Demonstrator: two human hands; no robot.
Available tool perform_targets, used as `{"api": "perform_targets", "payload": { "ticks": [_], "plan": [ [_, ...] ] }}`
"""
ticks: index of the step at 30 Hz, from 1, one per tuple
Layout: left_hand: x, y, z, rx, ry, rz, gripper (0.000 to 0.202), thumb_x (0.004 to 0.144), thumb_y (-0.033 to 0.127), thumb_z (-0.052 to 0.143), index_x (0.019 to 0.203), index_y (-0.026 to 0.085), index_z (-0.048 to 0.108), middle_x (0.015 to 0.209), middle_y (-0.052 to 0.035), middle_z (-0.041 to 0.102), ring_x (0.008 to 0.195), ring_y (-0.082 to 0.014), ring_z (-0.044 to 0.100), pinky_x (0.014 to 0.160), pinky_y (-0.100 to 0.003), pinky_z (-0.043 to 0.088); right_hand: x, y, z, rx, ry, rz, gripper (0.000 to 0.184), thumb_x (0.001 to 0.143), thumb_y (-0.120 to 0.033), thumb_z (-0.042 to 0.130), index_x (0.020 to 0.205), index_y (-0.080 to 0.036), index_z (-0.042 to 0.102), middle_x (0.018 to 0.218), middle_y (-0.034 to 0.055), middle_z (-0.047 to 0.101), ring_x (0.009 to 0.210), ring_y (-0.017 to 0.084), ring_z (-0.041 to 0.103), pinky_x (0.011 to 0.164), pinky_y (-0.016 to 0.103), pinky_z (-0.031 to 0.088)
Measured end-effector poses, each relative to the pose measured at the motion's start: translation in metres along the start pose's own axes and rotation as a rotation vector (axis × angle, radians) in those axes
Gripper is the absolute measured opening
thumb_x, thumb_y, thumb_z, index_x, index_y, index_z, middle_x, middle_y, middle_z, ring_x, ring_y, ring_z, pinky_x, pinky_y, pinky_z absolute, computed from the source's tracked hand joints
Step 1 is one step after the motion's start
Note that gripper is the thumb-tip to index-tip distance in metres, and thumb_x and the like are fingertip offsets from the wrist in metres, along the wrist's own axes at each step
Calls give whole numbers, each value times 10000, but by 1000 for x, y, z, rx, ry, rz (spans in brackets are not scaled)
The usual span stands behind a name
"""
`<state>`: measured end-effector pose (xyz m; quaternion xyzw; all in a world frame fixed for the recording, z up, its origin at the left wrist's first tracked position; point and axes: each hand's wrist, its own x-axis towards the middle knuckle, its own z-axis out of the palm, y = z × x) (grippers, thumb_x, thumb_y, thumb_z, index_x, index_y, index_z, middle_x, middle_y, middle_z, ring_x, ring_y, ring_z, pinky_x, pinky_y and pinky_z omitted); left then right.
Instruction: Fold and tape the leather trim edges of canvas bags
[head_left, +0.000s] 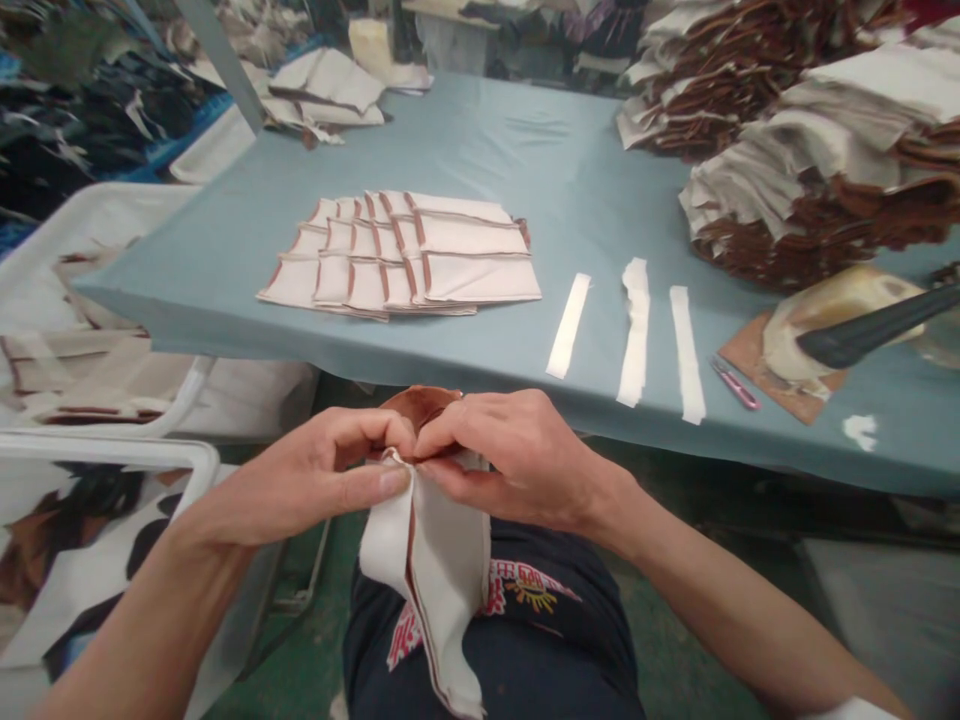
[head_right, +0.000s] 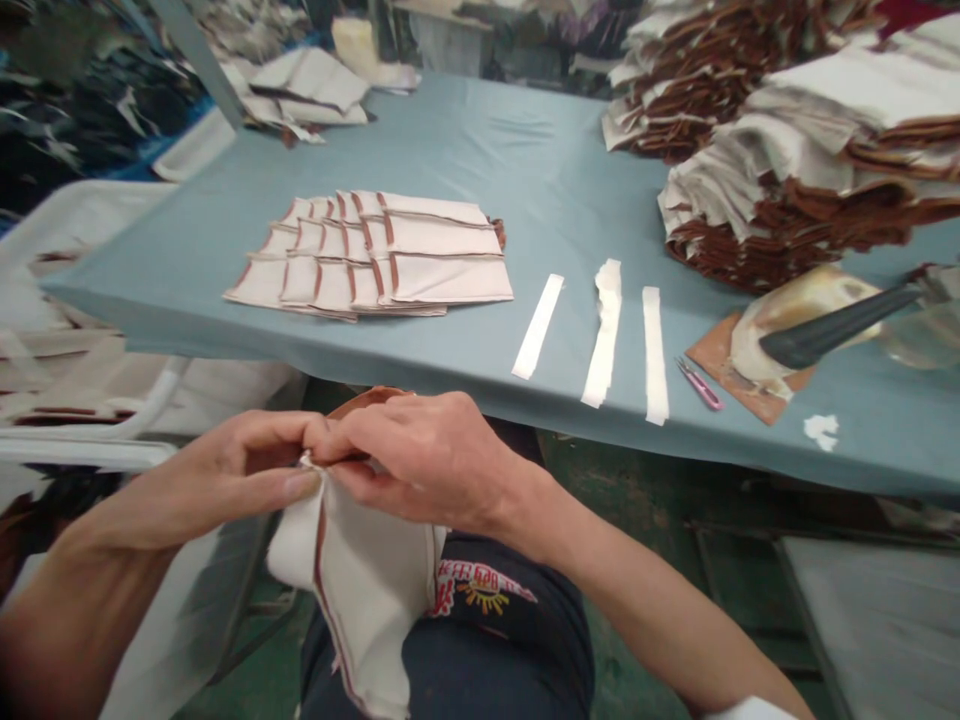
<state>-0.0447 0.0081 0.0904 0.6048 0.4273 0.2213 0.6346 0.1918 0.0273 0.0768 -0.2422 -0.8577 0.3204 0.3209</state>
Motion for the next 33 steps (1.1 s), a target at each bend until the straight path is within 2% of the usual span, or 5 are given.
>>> {"api": "perform_targets", "payload": {
  "ticks": [6, 13, 17, 23, 33],
  "plan": [
    [0, -8, -3, -24, 10, -50, 213, 856, 386, 791, 781, 202, 714, 734, -15, 676, 665, -171, 589, 577, -218, 507, 2, -9, -7, -193, -79, -33, 314, 1087, -191, 492, 885, -229, 730, 768, 29, 730, 688, 162, 620, 600, 285, 392],
    [1, -8, 4, -49, 45, -58, 279, 825, 426, 833, 742, 195, 700, 663, 12, 597, 587, -141, 495, 514, -212, 429, 8, -16, -9, -302, -114, -47, 387, 1063, -152, 445, 722, -234, 610, 644, 25, 576, 568, 162, 404, 540, 320, 252],
    [1, -14, 8, -125, 31, -93, 373, 869, 504, 815, 767, 184, 652, 701, 3, 599, 606, -135, 489, 531, -212, 430, 8, -7, 2, -365, -12, -97, 329, 994, -115, 454, 708, -236, 563, 606, 3, 556, 569, 154, 468, 550, 319, 255],
    [1, -22, 7, -191, 11, -119, 479, 880, 606, 816, 823, 178, 608, 737, 38, 538, 626, -99, 433, 530, -164, 387, 4, 16, 21, -353, 174, -156, 203, 942, -133, 443, 800, -207, 568, 653, -13, 654, 574, 127, 578, 548, 274, 316],
    [0, -21, 12, -78, 74, -76, 449, 911, 558, 756, 767, 192, 540, 689, 65, 439, 596, -91, 336, 496, -167, 297, 5, 15, 15, -120, -87, 135, 123, 880, -150, 470, 913, -203, 575, 784, 15, 704, 666, 148, 609, 637, 284, 323]
  ]
}}
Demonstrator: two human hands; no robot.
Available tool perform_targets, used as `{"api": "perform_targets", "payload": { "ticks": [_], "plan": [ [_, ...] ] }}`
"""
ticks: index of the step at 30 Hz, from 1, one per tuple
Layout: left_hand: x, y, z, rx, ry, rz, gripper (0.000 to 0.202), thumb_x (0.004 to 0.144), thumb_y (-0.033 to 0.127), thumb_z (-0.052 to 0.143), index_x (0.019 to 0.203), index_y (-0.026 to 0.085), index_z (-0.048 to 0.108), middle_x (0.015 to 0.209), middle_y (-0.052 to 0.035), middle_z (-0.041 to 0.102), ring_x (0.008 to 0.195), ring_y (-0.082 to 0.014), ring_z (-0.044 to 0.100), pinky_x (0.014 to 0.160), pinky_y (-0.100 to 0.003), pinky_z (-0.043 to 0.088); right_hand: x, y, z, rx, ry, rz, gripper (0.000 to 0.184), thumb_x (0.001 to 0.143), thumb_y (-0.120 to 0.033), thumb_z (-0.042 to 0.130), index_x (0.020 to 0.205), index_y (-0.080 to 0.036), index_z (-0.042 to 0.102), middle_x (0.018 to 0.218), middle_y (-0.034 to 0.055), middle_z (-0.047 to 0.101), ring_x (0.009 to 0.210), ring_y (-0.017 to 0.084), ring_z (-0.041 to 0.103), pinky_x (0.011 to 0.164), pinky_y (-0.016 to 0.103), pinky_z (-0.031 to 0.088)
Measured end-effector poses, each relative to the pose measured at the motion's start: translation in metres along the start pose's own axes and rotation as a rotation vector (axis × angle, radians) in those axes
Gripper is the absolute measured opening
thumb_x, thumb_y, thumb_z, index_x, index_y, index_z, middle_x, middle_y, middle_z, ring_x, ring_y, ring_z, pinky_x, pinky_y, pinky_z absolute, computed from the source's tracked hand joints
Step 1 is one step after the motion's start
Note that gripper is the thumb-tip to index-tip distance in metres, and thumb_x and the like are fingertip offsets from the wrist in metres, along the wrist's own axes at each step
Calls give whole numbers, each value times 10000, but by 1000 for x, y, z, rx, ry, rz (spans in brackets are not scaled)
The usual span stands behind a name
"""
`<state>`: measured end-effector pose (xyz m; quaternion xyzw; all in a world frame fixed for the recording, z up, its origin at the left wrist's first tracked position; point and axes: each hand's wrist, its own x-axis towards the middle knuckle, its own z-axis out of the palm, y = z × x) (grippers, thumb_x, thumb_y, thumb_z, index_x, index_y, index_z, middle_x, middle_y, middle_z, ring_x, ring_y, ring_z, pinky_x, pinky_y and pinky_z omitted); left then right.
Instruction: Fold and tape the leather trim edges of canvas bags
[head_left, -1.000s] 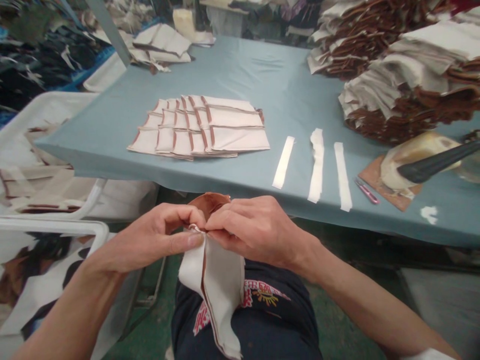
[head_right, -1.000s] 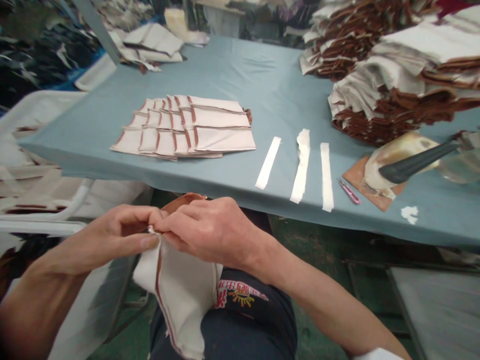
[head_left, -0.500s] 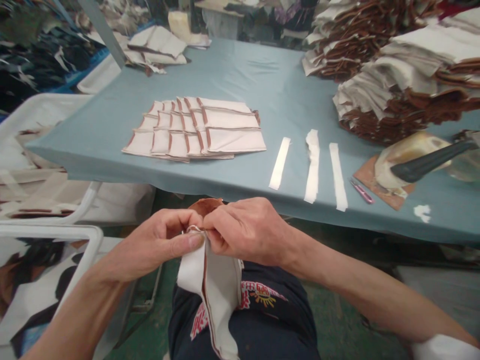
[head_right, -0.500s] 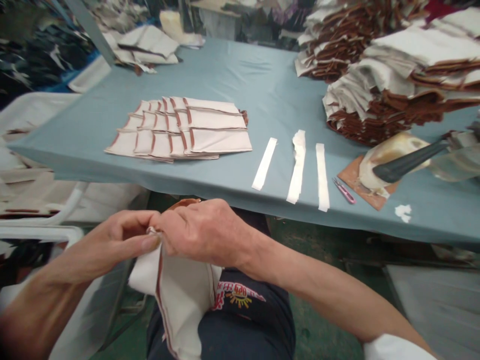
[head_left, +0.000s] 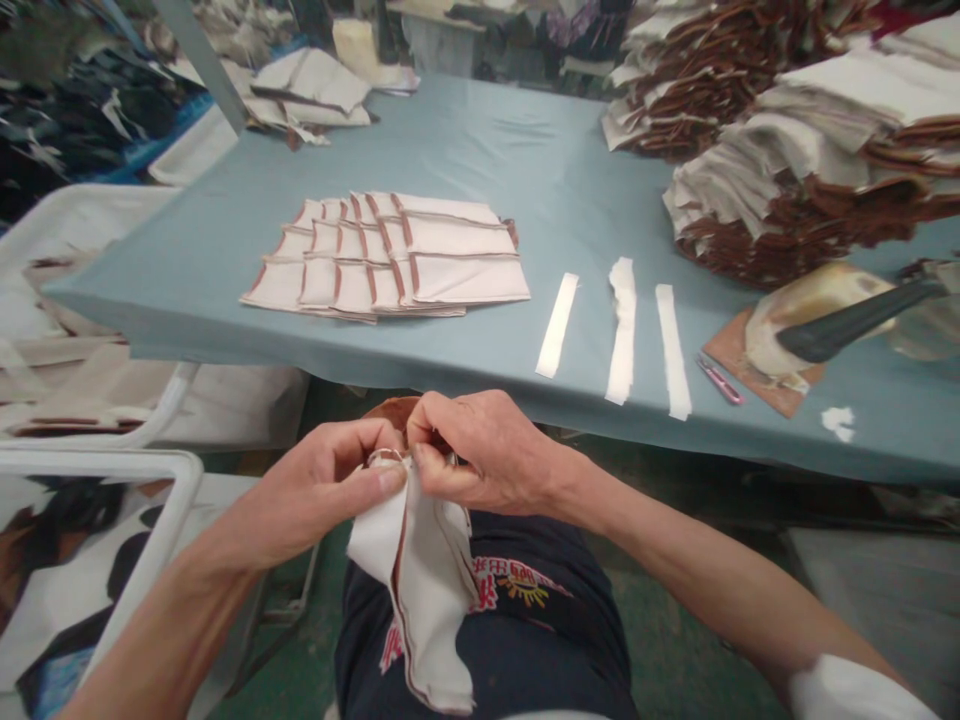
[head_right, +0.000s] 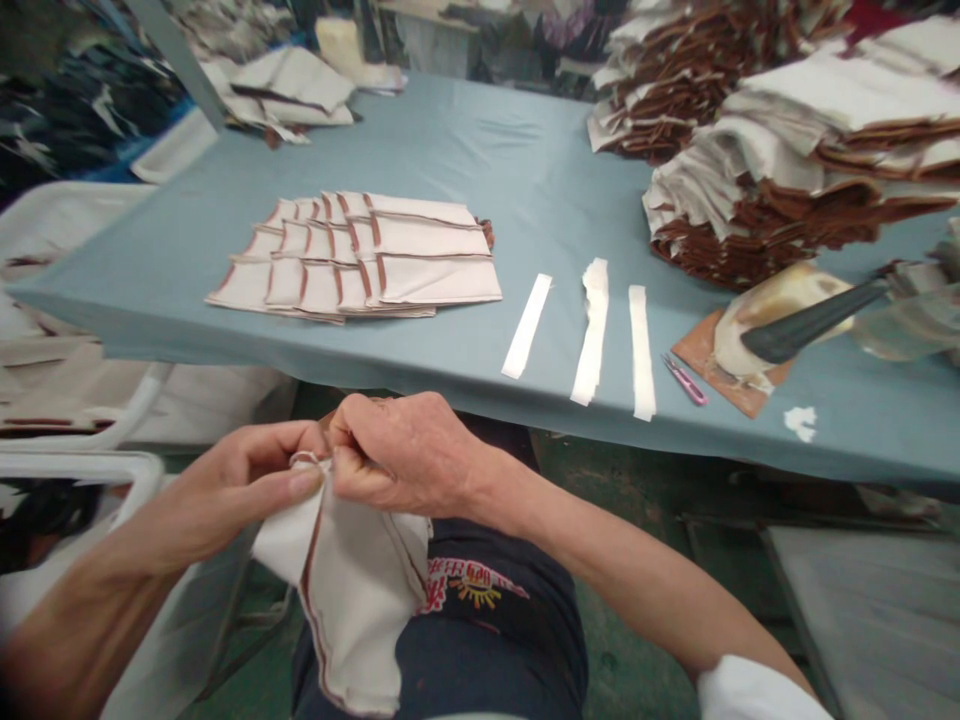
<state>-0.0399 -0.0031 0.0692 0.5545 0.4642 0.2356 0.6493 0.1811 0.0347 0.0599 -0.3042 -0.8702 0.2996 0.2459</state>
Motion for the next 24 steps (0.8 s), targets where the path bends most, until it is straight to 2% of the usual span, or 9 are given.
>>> {"api": "perform_targets", "payload": {
  "ticks": [6, 10, 15, 20, 24],
  "plan": [
    [0, 0, 1, 58, -7, 13, 447, 918, 540, 728, 743, 193, 507, 708, 63, 418, 628, -98, 320, 521, -173, 300, 1, -5, 4, 43, -40, 119, 76, 859, -155, 500, 905, -211, 521, 791, 0, 671, 674, 137, 559, 639, 277, 299],
    [-3, -5, 1, -9, -21, 23, 435, 925, 533, 740, 765, 193, 522, 716, 65, 433, 619, -92, 330, 516, -164, 306, 1, -9, 1, 176, -54, 194, 76, 844, -156, 518, 851, -224, 485, 741, -48, 591, 623, 106, 470, 622, 268, 285],
    [-4, -10, 2, -124, -5, 22, 429, 915, 530, 777, 782, 196, 544, 699, 75, 443, 575, -75, 328, 475, -149, 287, 2, -5, 1, 409, -96, 246, 53, 857, -227, 514, 808, -219, 496, 733, -59, 545, 633, 106, 422, 636, 265, 328],
    [-5, -11, 10, -203, 98, 29, 391, 866, 499, 815, 796, 203, 569, 682, 80, 460, 541, -74, 369, 465, -160, 315, -1, -4, -1, 484, -68, 182, 104, 923, -290, 491, 842, -224, 494, 758, -54, 542, 661, 116, 444, 672, 272, 352],
    [-3, -8, 19, -120, 226, 103, 311, 863, 426, 778, 767, 205, 581, 650, 82, 464, 515, -76, 374, 462, -176, 317, -3, -11, -8, 431, -71, 174, 85, 956, -302, 523, 930, -221, 524, 864, -20, 625, 747, 140, 532, 741, 280, 395]
  ]
}}
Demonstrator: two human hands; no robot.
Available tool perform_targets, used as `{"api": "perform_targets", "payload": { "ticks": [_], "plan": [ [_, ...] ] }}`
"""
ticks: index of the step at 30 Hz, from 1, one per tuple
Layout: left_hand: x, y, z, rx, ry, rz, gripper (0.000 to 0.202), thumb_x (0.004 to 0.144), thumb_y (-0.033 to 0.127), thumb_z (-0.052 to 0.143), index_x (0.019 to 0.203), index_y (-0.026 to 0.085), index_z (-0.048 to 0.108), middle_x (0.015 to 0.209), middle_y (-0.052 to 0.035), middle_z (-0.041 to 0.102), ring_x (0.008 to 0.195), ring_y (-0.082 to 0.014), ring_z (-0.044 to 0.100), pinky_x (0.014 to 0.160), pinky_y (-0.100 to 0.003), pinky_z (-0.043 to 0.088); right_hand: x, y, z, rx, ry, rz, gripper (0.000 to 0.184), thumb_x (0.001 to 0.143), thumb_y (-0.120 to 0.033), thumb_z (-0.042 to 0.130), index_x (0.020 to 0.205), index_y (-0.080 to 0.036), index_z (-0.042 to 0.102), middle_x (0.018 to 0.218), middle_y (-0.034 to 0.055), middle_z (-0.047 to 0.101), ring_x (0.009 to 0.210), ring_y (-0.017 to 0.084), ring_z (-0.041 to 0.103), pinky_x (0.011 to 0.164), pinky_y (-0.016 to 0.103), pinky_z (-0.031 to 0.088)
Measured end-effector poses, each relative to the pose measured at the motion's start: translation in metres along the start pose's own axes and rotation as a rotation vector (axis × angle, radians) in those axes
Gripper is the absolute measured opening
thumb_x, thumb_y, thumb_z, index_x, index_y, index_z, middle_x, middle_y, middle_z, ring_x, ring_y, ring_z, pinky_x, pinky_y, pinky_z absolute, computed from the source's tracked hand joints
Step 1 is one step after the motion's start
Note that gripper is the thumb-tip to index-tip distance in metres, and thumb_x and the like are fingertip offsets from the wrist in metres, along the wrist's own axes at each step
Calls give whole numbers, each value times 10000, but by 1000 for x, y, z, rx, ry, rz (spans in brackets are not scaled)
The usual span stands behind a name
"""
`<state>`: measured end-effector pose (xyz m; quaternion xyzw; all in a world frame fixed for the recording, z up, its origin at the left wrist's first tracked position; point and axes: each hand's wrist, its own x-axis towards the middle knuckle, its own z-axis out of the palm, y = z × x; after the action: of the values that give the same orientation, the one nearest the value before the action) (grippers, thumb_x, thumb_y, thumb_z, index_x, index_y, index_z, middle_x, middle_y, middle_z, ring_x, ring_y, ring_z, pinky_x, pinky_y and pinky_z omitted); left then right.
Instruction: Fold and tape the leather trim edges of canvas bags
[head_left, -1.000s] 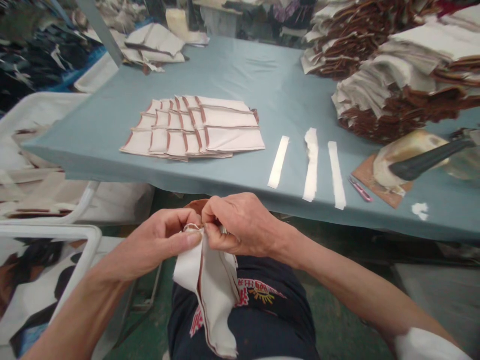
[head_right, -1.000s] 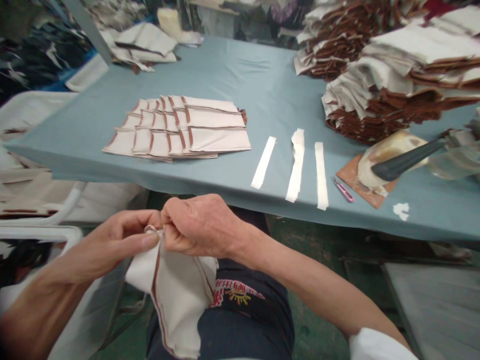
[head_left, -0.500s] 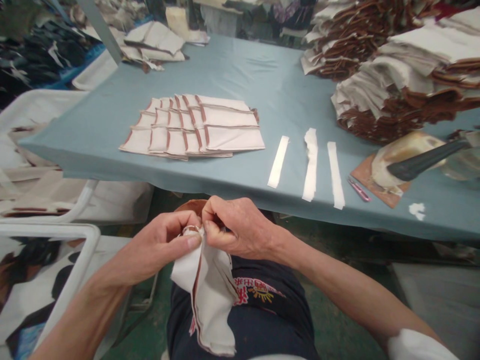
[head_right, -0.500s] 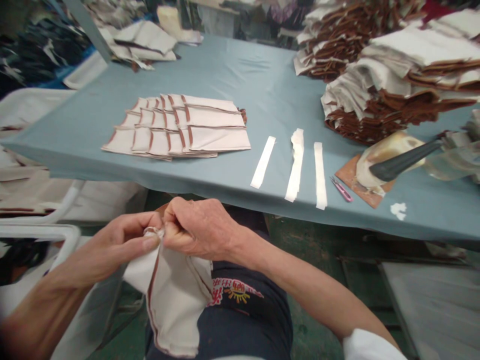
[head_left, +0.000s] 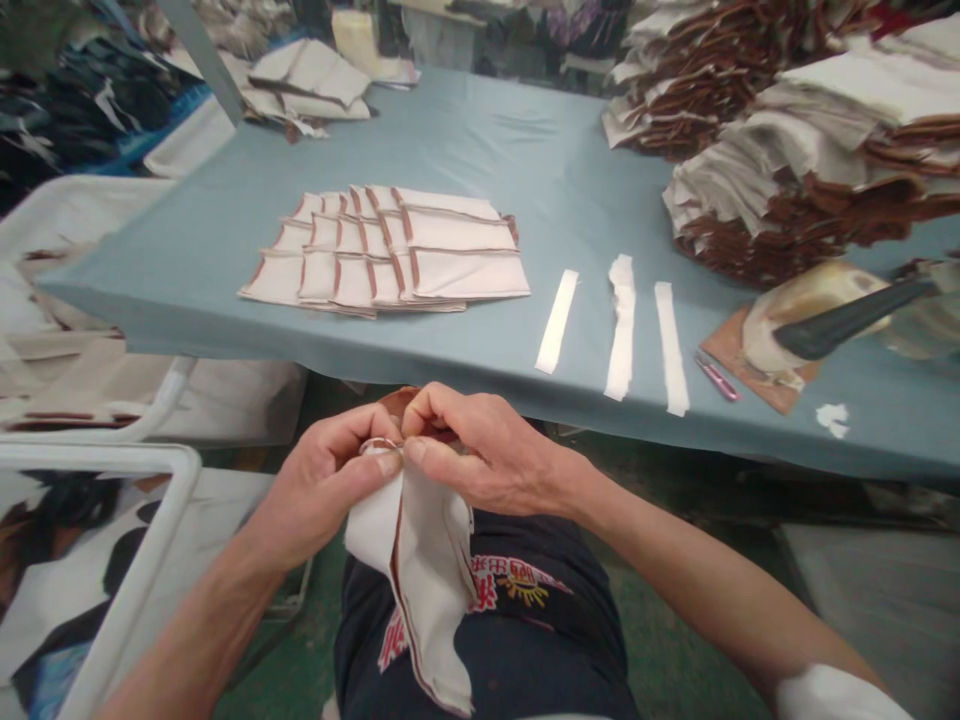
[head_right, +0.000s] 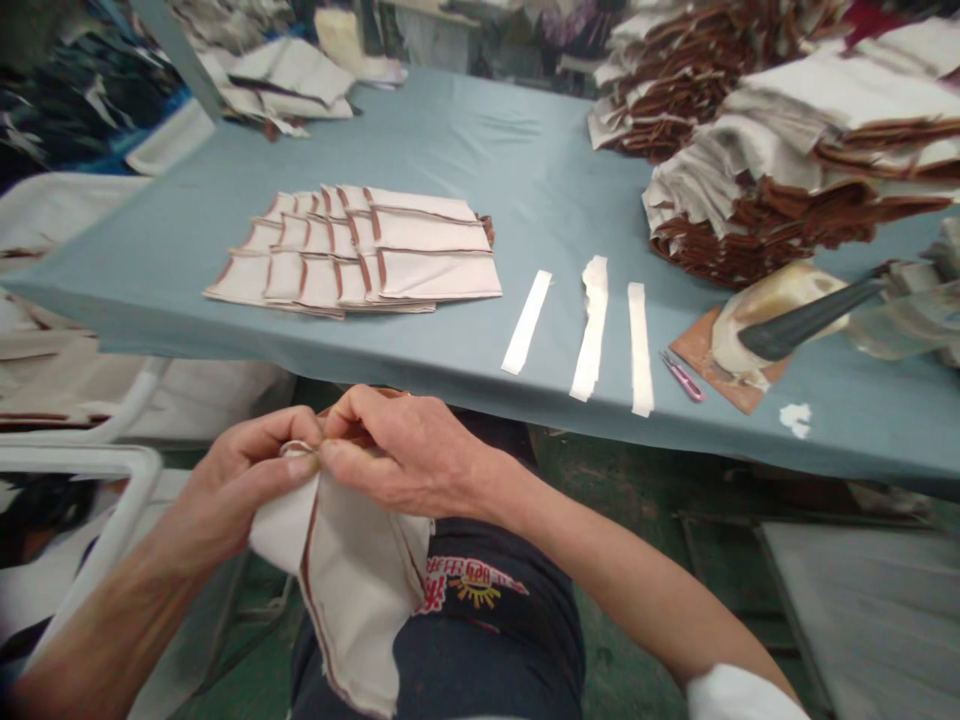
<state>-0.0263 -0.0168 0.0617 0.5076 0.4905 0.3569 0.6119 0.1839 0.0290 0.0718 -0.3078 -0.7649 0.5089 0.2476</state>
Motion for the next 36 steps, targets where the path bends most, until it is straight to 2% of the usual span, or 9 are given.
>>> {"api": "perform_targets", "payload": {
  "ticks": [3, 6, 8, 13, 18, 22, 27, 32, 36],
  "plan": [
    [5, 2, 8, 130, 132, 111, 296, 867, 401, 731, 713, 203, 573, 640, 63, 510, 529, -89, 406, 478, -192, 331, 1, -5, -7, -134, -10, 22, 92, 923, -254, 559, 996, -204, 583, 937, 7, 683, 797, 154, 572, 769, 287, 399],
    [11, 8, 15, 284, 203, 180, 273, 883, 390, 701, 710, 200, 611, 658, 40, 567, 586, -116, 479, 522, -205, 377, 3, -8, -21, -257, 0, 25, 77, 874, -233, 598, 934, -192, 623, 869, -6, 685, 746, 143, 552, 730, 279, 374],
    [13, 15, 17, 371, 172, 193, 276, 908, 405, 696, 731, 198, 651, 674, 32, 601, 617, -129, 518, 544, -210, 403, 4, -10, -33, -299, -16, 28, 65, 844, -226, 607, 886, -188, 639, 818, -22, 677, 711, 133, 544, 696, 270, 355],
    [15, 34, 14, 530, -59, 230, 276, 1005, 411, 652, 843, 220, 769, 771, 22, 748, 679, -147, 653, 600, -210, 469, 1, -18, -51, -438, -77, 11, 48, 785, -243, 616, 774, -197, 625, 699, -47, 598, 629, 118, 467, 631, 282, 278],
    [8, 38, 16, 697, -8, 461, 179, 1017, 319, 663, 899, 247, 775, 806, 42, 787, 673, -128, 707, 622, -205, 487, -7, -19, -41, -465, -106, -10, 63, 774, -223, 604, 718, -198, 590, 693, -15, 622, 661, 141, 503, 649, 296, 296],
    [-3, 26, 21, 802, 68, 610, 50, 1028, 243, 662, 1005, 267, 699, 888, 52, 803, 727, -120, 749, 716, -183, 539, -14, -11, -33, -344, -92, -37, 36, 778, -208, 590, 747, -196, 603, 699, -26, 615, 672, 134, 518, 663, 286, 318],
    [-13, 14, 25, 946, 93, 754, 120, 1076, 165, 565, 1123, 272, 591, 962, 16, 815, 836, -147, 799, 829, -200, 590, -17, -3, -30, -123, -101, -13, 53, 749, -214, 580, 700, -195, 573, 641, -68, 503, 601, 97, 444, 624, 258, 311],
    [-18, 8, 19, 939, 4, 760, 333, 1031, 17, 517, 1215, 281, 606, 1039, 7, 819, 908, -137, 806, 871, -187, 612, -17, -1, -28, 39, -130, 47, 74, 736, -204, 563, 663, -193, 553, 612, -73, 443, 586, 92, 413, 580, 243, 303],
    [-24, -11, 10, 910, -23, 708, 499, 1031, 27, 486, 1400, 326, 640, 1235, -29, 816, 1085, -203, 797, 983, -298, 635, -15, 0, -29, 233, -202, 110, 75, 755, -250, 569, 707, -192, 573, 647, -67, 460, 619, 102, 409, 583, 239, 322]
  ]
}}
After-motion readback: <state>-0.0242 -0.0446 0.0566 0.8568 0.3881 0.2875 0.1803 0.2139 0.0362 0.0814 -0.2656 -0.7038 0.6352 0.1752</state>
